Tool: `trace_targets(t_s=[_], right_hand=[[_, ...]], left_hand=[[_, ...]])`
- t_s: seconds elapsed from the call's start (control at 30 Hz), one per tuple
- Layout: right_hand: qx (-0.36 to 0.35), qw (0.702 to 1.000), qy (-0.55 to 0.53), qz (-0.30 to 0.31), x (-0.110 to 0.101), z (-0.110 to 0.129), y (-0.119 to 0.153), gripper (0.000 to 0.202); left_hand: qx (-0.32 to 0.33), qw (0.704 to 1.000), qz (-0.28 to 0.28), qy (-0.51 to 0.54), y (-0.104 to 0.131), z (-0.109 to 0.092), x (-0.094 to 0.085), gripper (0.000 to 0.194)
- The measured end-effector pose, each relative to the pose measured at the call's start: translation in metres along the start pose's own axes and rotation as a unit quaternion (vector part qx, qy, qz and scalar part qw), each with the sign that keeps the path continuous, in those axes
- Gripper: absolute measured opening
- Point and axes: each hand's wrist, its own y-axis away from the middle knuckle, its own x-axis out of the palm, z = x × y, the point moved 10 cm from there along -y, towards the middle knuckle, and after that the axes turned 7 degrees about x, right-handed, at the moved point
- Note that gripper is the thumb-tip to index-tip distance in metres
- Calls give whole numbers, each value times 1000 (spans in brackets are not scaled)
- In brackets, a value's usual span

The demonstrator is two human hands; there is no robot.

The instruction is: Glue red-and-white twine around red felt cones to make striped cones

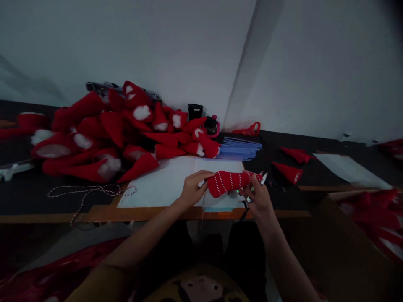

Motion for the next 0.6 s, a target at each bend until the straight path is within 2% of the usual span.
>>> trace_targets(t_s=[0.07,0.1,0.23,0.4,0.47,0.6], right_hand=[[-10,999,-14,50,19,3,-1,39],[-19,997,-20,76,28,4,-1,38],[-58,990,-11,127,50,-7,-3,43],[-71,984,3,164,71,-38,-1,61],[-76,985,-4,156,77,-39,0,57],[-81,990,-10,115,81,-26,-4,39]], left_hand=[[-85,988,-106,73,10,24,-15,17],[-107,980,-139,95,15,31,-19,16],[-131,960,-204,143,32,46,-28,23],[-159,939,-247,179,50,55,-27,30],[-170,936,-249,184,55,56,-25,29],[-184,933,-246,186,63,56,-22,29]])
